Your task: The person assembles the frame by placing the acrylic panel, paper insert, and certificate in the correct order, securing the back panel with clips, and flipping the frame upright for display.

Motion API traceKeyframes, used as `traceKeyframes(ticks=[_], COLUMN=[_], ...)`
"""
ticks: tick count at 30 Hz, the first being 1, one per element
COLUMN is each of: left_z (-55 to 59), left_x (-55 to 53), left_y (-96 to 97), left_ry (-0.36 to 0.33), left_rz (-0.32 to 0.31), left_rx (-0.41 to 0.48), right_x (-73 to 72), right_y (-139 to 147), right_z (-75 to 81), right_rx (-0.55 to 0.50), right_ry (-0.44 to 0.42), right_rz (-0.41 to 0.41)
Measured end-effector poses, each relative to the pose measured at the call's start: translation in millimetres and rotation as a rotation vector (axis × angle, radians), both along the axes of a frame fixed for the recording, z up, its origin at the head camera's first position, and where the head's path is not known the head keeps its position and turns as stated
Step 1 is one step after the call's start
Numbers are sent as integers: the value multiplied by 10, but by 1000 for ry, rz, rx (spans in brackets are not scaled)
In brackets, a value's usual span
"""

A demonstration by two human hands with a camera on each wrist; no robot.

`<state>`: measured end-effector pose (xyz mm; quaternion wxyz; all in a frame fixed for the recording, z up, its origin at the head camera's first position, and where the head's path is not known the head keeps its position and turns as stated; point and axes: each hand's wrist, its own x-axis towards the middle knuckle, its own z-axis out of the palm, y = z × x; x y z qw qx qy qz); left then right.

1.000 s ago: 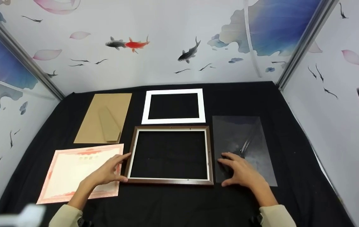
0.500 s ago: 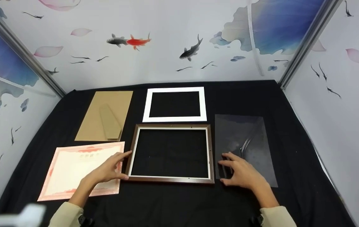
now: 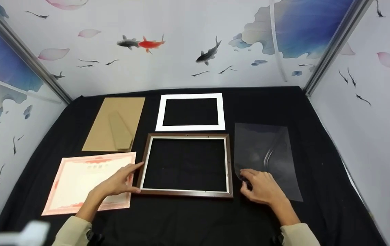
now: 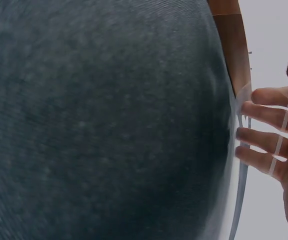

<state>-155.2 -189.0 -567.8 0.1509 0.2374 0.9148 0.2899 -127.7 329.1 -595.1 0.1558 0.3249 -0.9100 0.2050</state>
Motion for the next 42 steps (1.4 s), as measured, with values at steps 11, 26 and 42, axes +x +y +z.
traceKeyframes(ticks=[11,26,42], left_z=[15,11,7], left_x=[-2,-12,-6], left_y=[-9,-23,-37], left_ry=[-23,0,-1], left_rz=[12,5,-6], left_rx=[0,0,-4], right_x=[-81,-97,-117], right_y=[-21,-4,47], right_z=[-44,31,211], right_rx=[-137,-263,-241], right_ry=[269,97,52], right_rz=[46,65,10])
